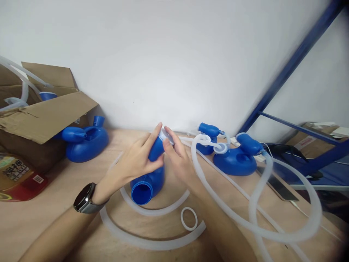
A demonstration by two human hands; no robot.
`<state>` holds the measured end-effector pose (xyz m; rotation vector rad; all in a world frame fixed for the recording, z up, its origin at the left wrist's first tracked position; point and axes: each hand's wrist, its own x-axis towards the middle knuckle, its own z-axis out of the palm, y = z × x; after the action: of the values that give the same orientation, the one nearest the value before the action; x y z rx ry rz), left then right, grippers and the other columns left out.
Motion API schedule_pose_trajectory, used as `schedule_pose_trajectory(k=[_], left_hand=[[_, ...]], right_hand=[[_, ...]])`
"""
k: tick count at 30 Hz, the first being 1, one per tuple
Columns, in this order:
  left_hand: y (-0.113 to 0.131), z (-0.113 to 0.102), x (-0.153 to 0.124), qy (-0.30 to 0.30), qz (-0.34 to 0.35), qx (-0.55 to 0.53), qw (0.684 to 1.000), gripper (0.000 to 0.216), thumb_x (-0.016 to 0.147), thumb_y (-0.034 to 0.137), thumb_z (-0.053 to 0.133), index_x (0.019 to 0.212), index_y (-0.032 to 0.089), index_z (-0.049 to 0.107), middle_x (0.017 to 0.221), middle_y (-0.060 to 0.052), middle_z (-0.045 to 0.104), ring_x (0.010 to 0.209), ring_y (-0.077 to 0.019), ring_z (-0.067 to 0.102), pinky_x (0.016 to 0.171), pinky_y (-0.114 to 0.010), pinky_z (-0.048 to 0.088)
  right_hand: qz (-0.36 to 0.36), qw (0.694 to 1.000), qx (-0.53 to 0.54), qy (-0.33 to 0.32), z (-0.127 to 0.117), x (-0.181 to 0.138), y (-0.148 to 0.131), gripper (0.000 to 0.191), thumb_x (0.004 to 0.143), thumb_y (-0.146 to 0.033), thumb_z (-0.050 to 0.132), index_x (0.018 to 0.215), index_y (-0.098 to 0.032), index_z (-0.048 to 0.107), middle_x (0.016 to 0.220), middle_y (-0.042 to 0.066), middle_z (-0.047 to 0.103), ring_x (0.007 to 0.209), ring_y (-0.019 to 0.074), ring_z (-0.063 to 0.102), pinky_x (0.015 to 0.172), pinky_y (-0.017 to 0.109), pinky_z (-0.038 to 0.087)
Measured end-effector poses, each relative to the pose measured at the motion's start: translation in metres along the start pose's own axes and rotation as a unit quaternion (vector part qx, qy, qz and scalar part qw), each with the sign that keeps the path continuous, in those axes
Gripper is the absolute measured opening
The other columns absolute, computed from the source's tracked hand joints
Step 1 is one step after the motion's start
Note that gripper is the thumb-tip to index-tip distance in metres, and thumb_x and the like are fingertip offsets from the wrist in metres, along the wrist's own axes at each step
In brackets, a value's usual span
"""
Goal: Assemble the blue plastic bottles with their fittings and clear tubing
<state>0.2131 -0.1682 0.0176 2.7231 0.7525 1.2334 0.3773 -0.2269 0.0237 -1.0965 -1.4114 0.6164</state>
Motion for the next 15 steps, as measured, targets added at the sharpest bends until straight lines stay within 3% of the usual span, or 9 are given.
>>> schedule_pose_trajectory(k=[3,7,9,13,15], left_hand=[[0.002,0.0,0.0,-0.004,0.01,-0.045,0.999,0.103,0.089,0.036,0.071,0.175,0.027,0.016,0.157,-0.015,0.059,0.133,-0.0342,0.067,0.109,-0.046,0.057],[-0.005,-0.005,0.001,-0.046,-0.028,-0.183,0.982,0.106,0.085,0.038,0.08,0.174,0.029,0.024,0.17,-0.013,0.045,0.15,-0.0396,0.052,0.122,-0.054,0.046],[-0.009,-0.007,-0.002,-0.088,-0.062,-0.333,0.937,0.106,0.084,0.046,0.082,0.173,0.035,0.026,0.17,-0.012,0.045,0.144,-0.0416,0.058,0.117,-0.056,0.052],[-0.004,-0.01,-0.006,-0.156,-0.146,-0.583,0.784,0.11,0.087,0.054,0.075,0.174,0.045,0.008,0.153,-0.011,0.062,0.101,-0.0339,0.079,0.084,-0.048,0.067],[0.0,-0.014,-0.004,-0.14,-0.178,-0.616,0.755,0.109,0.089,0.05,0.073,0.174,0.044,0.004,0.141,-0.011,0.069,0.089,-0.0301,0.08,0.077,-0.044,0.067]], right_hand=[[-0.019,0.999,-0.023,0.019,-0.003,-0.001,0.005,0.071,0.1,-0.067,0.06,0.156,-0.024,0.057,0.161,0.011,0.057,0.153,0.0298,0.049,0.131,0.048,0.037],[-0.048,0.998,-0.019,-0.036,-0.011,-0.004,0.006,0.064,0.104,-0.065,0.056,0.157,-0.028,0.058,0.155,0.009,0.061,0.148,0.0282,0.054,0.127,0.045,0.042],[-0.064,0.994,0.017,-0.084,-0.016,-0.005,0.004,0.065,0.104,-0.068,0.055,0.158,-0.032,0.056,0.155,0.006,0.061,0.147,0.0279,0.055,0.125,0.045,0.045],[-0.072,0.98,0.063,-0.176,-0.026,-0.003,-0.002,0.072,0.101,-0.074,0.055,0.162,-0.036,0.051,0.161,0.004,0.056,0.147,0.0296,0.054,0.123,0.048,0.047],[-0.063,0.978,0.064,-0.187,-0.032,-0.002,-0.005,0.075,0.102,-0.076,0.05,0.165,-0.036,0.044,0.166,0.005,0.051,0.151,0.0303,0.051,0.123,0.05,0.048]])
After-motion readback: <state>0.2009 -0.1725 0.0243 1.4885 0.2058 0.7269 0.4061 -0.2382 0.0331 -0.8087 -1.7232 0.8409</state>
